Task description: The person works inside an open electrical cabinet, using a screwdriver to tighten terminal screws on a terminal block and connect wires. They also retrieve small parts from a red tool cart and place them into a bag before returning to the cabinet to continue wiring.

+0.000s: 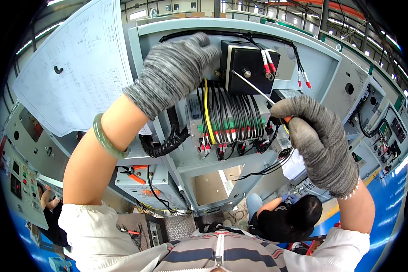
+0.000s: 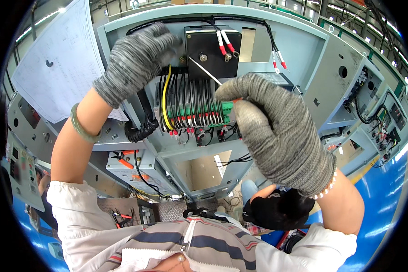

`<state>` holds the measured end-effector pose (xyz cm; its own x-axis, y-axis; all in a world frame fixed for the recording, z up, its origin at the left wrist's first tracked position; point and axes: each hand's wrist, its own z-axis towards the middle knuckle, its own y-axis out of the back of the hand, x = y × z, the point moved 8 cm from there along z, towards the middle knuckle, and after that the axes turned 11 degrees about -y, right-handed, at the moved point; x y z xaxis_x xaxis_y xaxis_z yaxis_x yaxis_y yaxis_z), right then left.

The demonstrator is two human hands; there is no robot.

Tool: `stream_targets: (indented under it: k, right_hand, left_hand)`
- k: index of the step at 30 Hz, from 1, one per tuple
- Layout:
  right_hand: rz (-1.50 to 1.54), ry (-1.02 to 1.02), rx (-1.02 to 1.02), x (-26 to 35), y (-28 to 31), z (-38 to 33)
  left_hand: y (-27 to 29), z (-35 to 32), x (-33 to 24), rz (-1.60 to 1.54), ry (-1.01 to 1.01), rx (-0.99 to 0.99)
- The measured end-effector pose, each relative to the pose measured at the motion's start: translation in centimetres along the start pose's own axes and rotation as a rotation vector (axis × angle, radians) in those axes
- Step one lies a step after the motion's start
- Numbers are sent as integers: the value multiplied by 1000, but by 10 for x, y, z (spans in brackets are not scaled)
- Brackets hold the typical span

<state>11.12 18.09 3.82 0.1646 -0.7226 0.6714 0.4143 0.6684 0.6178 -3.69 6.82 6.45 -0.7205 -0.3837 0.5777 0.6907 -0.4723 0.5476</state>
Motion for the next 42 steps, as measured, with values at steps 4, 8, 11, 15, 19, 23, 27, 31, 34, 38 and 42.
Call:
stream_targets:
  k: [4, 8, 11, 15, 19, 23, 27, 31, 34, 38, 42]
  right_hand:
    - [-17, 30, 18, 0, -5, 0]
    - [-35, 40, -6, 4, -3, -4]
    - [-85, 81, -17, 7, -4, -5]
    - [-112, 44, 0, 8, -10, -4]
    - [-143, 19, 12, 15, -14, -4]
    - [-191, -17, -5, 21, -23, -5]
    - [-305, -21, -70, 24, -20, -5]
    - [-486, 197, -151, 38, -25, -5]
    - [-695, 287, -243, 49, -30, -8]
    - [-783, 243, -248, 49, -29, -5]
    - [-798, 230, -281, 53, -28, -5]
  left_hand:
    - [-4, -2, -6, -33, 9, 81]
    - [-7, 2, -9, 60, -45, 86]
    - [-2, -5, -3, 87, -29, -27]
    - [-4, -3, -7, -31, -15, 76]
    - [-7, 5, -10, 17, -15, 166]
    - [-1, -5, -4, 76, -3, 62]
    - [-3, -4, -8, -25, 6, 80]
    - [-4, -2, -7, 30, -21, 91]
    - [-12, -6, 5, -15, 44, 72]
    - [-4, -7, -4, 29, -20, -4]
    - [-4, -4, -8, 62, -46, -19]
